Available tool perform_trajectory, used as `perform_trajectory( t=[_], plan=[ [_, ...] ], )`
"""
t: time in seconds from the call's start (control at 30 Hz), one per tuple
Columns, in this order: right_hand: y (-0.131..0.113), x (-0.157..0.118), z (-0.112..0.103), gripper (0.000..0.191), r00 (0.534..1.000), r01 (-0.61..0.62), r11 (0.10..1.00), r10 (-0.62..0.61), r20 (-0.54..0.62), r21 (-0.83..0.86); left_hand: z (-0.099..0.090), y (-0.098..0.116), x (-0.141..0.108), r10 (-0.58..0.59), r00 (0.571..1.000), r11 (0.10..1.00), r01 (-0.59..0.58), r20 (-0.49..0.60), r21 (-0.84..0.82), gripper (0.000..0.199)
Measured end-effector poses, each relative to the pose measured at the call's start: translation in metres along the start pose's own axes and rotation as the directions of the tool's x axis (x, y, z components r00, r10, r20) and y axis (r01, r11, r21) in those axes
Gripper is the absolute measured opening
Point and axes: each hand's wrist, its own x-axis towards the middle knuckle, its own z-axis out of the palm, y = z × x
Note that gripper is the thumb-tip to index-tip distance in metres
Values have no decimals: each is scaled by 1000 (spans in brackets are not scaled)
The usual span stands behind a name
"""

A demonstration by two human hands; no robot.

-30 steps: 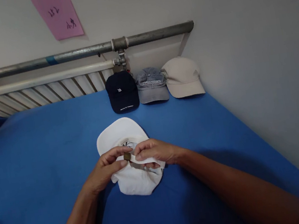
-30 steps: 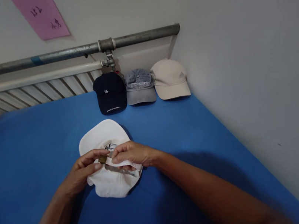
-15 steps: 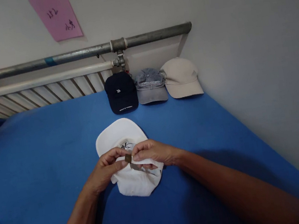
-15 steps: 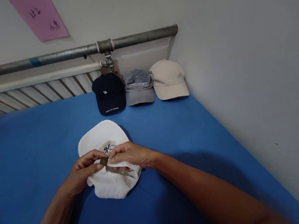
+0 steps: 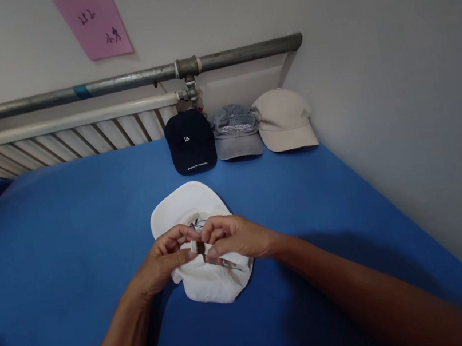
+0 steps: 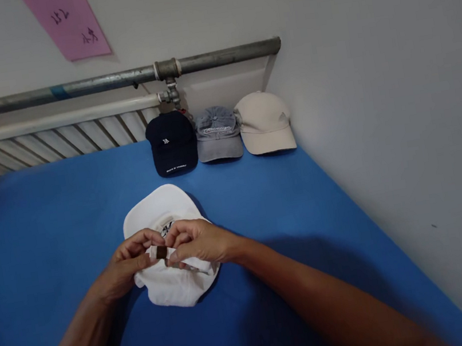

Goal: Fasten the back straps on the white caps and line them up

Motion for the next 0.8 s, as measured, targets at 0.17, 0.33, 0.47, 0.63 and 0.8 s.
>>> perform_trajectory(
  t=[0.17,0.33,0.47,0.63,0.8],
  plan=[
    [-6,-2,-1,28,1000,8,999,-7,4,-42,-1,1,0,24,1000,1000,-24,7,1,23],
    [-8,-3,3,25,999,36,999,-36,-7,7,-1,0,1,21,1000,999,-21,12,49,26],
    [-7,-4,4,24,999,46,999,-46,-8,2,-6,2,-2,-4,999,997,1,50,73,26],
    [-8,-5,7,22,998,65,998,-65,2,18,-9,7,-8,-42,994,983,24,97,179,35],
    [-11,-6,12,21,999,44,999,-44,6,8,-5,7,-8,-82,990,981,59,116,186,24]
  ],
)
